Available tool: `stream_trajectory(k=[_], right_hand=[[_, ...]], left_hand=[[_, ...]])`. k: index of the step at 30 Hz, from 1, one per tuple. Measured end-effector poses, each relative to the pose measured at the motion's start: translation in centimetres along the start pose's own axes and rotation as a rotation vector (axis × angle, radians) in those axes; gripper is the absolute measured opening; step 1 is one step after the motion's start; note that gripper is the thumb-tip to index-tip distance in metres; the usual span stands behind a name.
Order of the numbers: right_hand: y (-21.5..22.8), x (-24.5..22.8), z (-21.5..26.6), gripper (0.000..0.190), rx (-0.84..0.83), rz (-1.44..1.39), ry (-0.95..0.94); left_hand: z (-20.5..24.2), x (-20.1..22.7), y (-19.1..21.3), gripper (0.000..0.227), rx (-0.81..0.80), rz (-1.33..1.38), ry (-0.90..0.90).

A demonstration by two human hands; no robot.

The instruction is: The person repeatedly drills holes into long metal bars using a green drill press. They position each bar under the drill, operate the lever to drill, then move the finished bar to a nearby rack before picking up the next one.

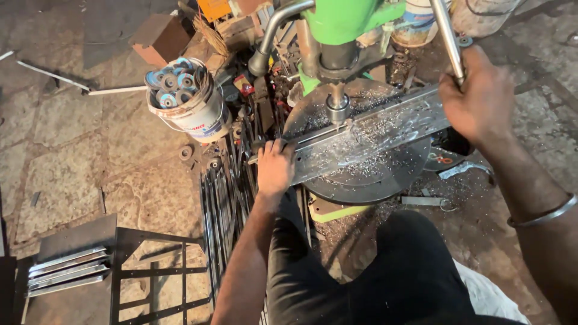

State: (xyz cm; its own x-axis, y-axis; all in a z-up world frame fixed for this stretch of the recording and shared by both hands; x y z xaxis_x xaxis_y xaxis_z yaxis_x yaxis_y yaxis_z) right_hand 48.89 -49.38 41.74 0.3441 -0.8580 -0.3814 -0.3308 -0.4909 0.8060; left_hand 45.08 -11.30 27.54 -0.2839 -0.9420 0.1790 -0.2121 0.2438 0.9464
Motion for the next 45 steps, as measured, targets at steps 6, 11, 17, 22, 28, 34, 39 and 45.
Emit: stream_trajectory(k=[6, 11, 17, 22, 28, 34, 39, 45], right_hand=[[-1.6, 1.1, 0.0, 0.016, 0.088, -0.027, 0.056], [-2.9, 1.9, -0.1, 0.016, 0.141, 0.007, 0.107], [-3.5, 2.1, -0.3, 0.017, 0.149, -0.034, 0.094], [-3.8, 1.3, -0.5, 0.015, 0.162, -0.088, 0.026], [-13.2, 5.8, -7.1, 0.015, 0.259, -0.440, 0.074], [-19.1, 8.8, -15.3, 0.014, 0.404, -0.418, 0.005], [-17.7, 7.2, -15.8, 0.023, 0.609, -0.170, 0.063], [-21.9, 12.0, -18.4, 0.034, 0.571, -0.316, 0.086]], left_hand=[[0.2, 0.4, 0.4, 0.032, 0.006, -0.047, -0.003], [0.3, 0.0, -0.2, 0.026, 0.004, -0.023, 0.066], [2.1, -0.6, -2.8, 0.026, -0.116, -0.156, 0.050], [2.7, -1.3, -5.0, 0.042, -0.042, -0.169, 0.030], [2.3, -0.3, -3.3, 0.047, -0.106, -0.161, 0.059], [2.9, -0.1, -2.7, 0.043, -0.074, -0.107, 0.100], [3.0, 0.4, -2.2, 0.045, -0.003, -0.077, 0.075], [2.9, 0.8, -1.1, 0.043, -0.046, -0.060, 0.128]])
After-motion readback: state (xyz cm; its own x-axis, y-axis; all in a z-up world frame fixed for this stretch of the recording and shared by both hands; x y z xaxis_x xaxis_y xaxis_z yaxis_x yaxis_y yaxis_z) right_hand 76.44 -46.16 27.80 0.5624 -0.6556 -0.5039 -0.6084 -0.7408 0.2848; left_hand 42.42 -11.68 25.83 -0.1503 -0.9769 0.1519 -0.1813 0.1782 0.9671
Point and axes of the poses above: each hand's wrist, its own z-axis away from the middle knuckle, its own y-axis out of the back of the hand, x = y × z, the point moved 5 cm from there along -z, towards the middle knuckle, and after that the axes turned 12 degrees about -x, right-handed, at the moved point
